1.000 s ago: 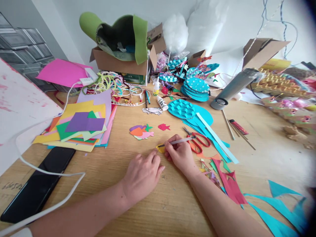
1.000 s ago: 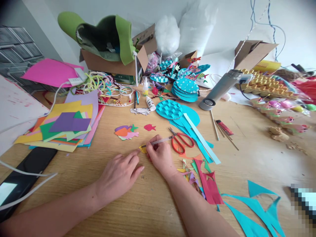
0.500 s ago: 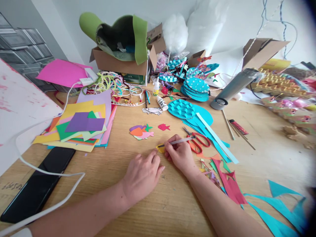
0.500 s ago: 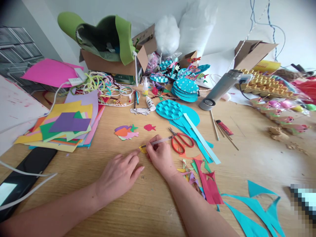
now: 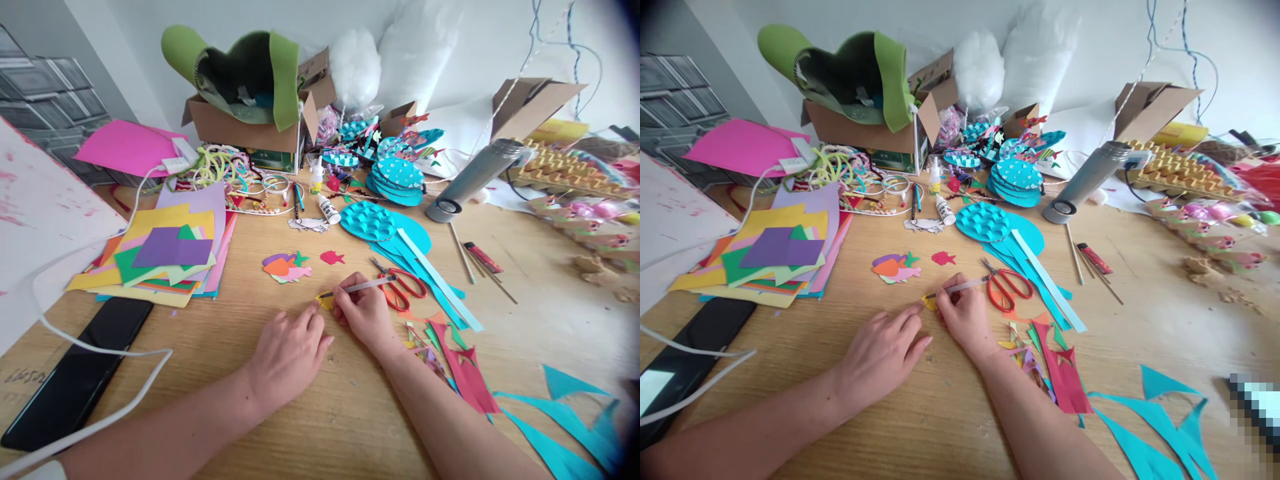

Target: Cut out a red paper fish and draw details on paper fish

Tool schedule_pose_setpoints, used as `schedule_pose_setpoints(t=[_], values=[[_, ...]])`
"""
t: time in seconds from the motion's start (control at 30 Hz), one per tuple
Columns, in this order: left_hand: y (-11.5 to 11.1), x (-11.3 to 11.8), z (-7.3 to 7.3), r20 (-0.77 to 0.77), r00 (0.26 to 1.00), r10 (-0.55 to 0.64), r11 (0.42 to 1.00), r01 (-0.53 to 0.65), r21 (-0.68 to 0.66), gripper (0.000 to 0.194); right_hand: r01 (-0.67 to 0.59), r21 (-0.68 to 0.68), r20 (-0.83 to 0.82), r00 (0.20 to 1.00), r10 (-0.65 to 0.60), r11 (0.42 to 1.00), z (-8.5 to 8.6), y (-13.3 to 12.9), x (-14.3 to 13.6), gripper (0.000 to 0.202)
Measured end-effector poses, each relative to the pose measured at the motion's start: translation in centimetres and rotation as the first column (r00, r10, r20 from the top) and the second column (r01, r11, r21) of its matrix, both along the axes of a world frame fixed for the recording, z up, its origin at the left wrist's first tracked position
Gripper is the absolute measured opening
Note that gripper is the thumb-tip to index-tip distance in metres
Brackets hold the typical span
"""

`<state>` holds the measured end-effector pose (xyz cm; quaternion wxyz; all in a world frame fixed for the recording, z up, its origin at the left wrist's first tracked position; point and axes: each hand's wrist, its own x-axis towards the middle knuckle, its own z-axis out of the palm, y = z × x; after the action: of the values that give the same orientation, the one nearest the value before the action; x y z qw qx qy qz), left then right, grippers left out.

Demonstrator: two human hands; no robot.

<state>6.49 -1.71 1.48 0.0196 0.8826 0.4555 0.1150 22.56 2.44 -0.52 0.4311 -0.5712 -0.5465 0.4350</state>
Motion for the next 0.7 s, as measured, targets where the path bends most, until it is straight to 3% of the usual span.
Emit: schedule_pose_setpoints(t=[0.7], values=[[0.04,-0.07,0.15,0.0,1.0,-0.009,1.0,0.009,-0.014,0.015,0.008,0.023,0.015,1.0,-0.008,1.0,-0.02,-0.06,-0.02,0.017]])
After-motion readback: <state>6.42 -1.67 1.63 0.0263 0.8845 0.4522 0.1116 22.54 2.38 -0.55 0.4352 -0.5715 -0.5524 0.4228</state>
